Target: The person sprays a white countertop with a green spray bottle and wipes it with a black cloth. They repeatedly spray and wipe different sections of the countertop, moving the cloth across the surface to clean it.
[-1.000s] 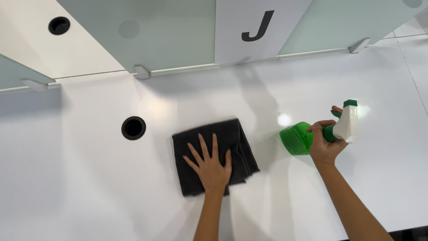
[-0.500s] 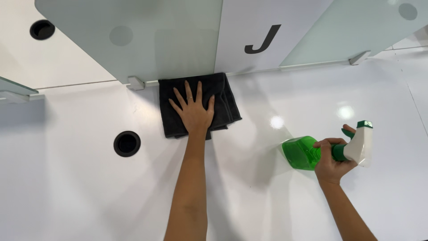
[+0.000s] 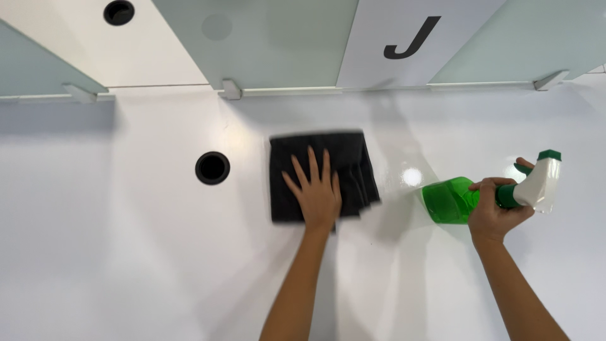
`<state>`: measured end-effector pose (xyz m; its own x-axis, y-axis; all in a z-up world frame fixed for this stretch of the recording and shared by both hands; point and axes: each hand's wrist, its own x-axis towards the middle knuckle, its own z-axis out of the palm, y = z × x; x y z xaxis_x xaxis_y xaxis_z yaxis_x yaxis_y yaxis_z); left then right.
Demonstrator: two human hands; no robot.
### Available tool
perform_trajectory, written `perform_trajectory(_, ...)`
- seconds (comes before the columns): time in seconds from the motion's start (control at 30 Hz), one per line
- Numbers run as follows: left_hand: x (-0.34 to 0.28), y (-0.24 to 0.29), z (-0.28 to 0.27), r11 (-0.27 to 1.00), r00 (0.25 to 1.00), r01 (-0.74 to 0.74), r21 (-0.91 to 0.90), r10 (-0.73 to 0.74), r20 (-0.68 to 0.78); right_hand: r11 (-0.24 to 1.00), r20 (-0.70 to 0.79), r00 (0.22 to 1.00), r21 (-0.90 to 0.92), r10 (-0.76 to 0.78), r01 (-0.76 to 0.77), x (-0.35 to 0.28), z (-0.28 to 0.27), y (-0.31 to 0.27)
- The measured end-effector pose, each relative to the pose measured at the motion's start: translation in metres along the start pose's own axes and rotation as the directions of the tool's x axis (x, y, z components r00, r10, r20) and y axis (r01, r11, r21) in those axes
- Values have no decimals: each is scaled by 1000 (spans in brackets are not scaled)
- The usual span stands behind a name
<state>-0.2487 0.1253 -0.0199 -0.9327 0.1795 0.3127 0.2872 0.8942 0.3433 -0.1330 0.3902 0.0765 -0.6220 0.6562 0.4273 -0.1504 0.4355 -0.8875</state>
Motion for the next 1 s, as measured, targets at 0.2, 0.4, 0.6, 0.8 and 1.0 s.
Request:
perform_trajectory(0.2,-133,13,-67,999,988,-13,-32,17,150,997,34,998,47,-60,58,0,-5,19)
perform_trajectory(0.4,-136,9,-76,998,982,-57,24,52,179,998,60,996,17,-69,68,-3,-13,38)
perform_trajectory(0.6,-129,10,-70,999,986,-36,-1,36,161,993,131,986,73,-100,91,-9,-10,9)
perform_trajectory(0.8,-149,15,-69,1000,983,-23,0,23,183,999,202,979,31,6,-13,-63,-45,-44)
perform_trajectory(1.0,-227,42,-89,999,978,-3,-51,13,209,977,245,945,-53,215,-208,-131,-128,-79)
